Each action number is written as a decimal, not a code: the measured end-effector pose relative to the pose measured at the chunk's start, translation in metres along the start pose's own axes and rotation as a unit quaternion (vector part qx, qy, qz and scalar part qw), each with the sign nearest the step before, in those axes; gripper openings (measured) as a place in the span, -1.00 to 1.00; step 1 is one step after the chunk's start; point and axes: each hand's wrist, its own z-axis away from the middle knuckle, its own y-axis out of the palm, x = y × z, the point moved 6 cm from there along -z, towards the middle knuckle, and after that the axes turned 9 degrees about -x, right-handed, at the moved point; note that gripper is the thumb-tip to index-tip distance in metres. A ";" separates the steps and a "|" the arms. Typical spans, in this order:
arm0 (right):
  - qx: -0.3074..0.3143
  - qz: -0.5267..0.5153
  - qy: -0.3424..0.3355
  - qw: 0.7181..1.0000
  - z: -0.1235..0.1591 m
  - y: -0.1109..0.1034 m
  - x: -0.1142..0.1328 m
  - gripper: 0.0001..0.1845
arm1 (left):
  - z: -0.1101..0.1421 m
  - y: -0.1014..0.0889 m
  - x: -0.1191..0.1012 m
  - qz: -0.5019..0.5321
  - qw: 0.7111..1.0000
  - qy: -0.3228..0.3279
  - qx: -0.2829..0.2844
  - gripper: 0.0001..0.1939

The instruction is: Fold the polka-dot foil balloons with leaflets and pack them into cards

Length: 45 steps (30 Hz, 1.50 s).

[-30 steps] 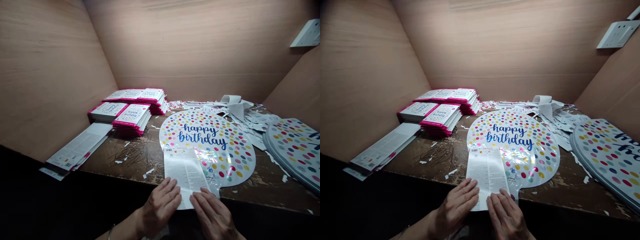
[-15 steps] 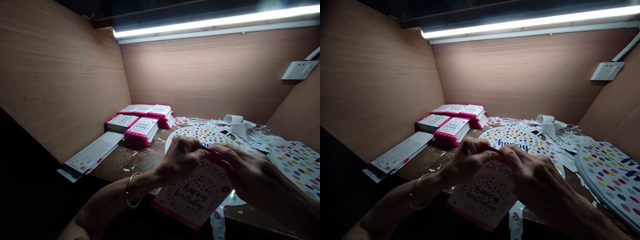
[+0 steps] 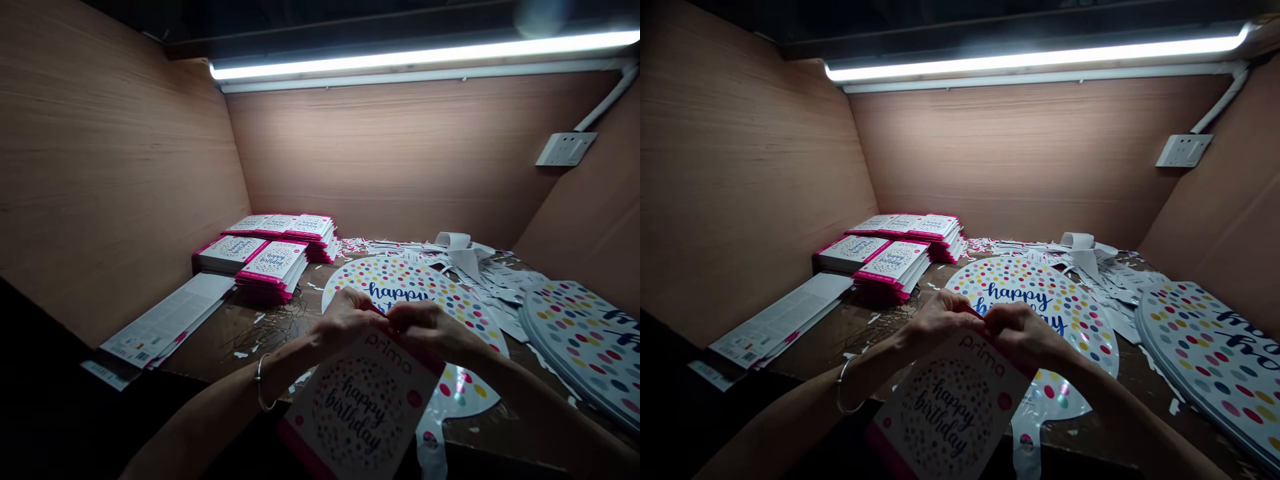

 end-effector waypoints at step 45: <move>-0.203 -0.245 0.280 0.906 0.027 -0.002 -0.128 -0.60 | 0.030 -0.030 0.007 -0.279 0.908 0.276 -0.147 -0.25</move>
